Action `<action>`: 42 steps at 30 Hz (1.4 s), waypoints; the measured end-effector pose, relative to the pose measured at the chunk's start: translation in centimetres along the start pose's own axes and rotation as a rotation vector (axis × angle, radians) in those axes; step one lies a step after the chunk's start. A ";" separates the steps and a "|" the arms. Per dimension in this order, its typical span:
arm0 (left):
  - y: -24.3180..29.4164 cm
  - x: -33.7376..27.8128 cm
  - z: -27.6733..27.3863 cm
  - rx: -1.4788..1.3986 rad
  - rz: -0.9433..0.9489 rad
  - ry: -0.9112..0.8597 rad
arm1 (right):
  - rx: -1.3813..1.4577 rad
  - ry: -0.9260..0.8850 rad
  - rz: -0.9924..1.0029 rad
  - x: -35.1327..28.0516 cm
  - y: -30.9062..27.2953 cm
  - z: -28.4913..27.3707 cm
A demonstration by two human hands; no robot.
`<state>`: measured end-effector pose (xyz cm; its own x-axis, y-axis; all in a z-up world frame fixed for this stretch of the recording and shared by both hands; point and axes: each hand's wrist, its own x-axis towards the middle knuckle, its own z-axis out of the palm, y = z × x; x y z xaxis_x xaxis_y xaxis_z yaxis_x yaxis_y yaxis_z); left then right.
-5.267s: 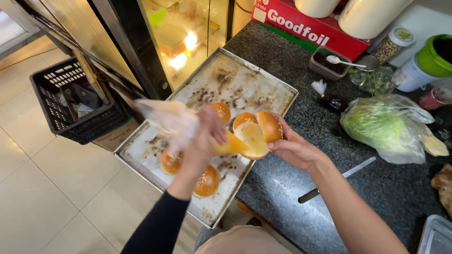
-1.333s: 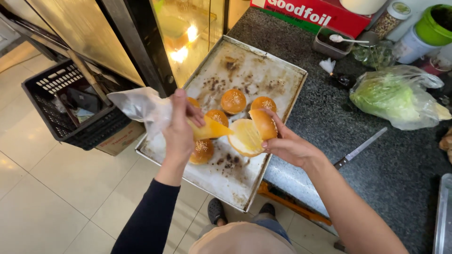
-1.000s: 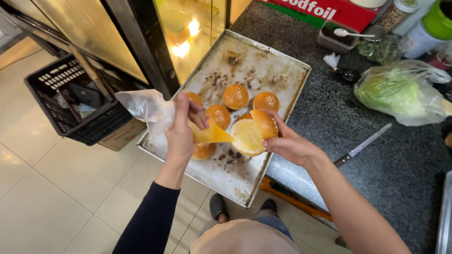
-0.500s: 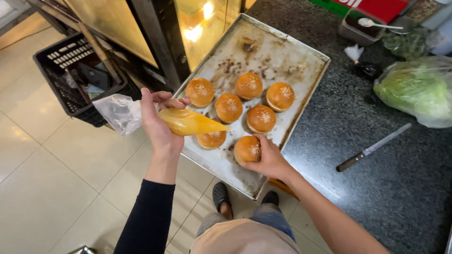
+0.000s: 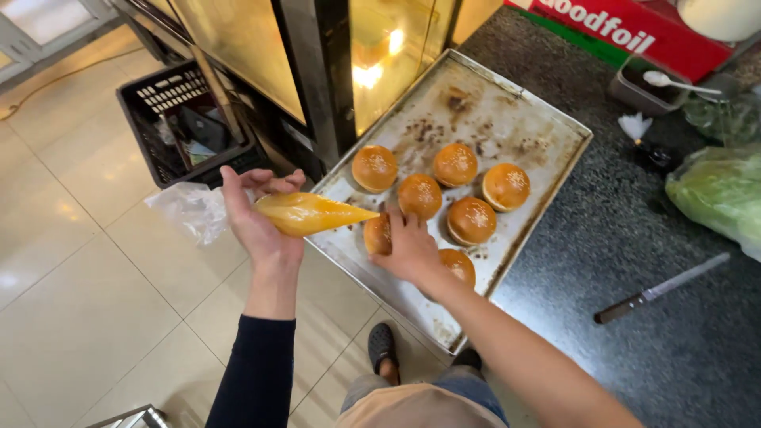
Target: The recorder is preparing and assembling small burgers, adding sauce and lettuce.
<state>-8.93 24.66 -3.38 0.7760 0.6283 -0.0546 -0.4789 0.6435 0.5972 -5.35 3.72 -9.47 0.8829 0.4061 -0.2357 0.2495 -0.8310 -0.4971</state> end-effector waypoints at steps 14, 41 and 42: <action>0.7 0.2 1.8 0.053 0.028 -0.063 | 0.609 -0.034 -0.012 1.5 5.6 -1.0; -6.6 -3.2 9.8 0.663 -0.060 -0.536 | 1.456 -0.247 0.094 -4.8 8.7 -12.7; -6.3 -2.8 10.1 0.649 -0.010 -0.510 | 1.455 -0.252 0.076 -5.0 8.7 -12.7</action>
<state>-3.98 14.40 1.14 0.9449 0.2477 0.2140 -0.2597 0.1691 0.9508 -2.50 -10.34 -1.98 0.7468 0.5600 -0.3588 -0.5364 0.1883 -0.8227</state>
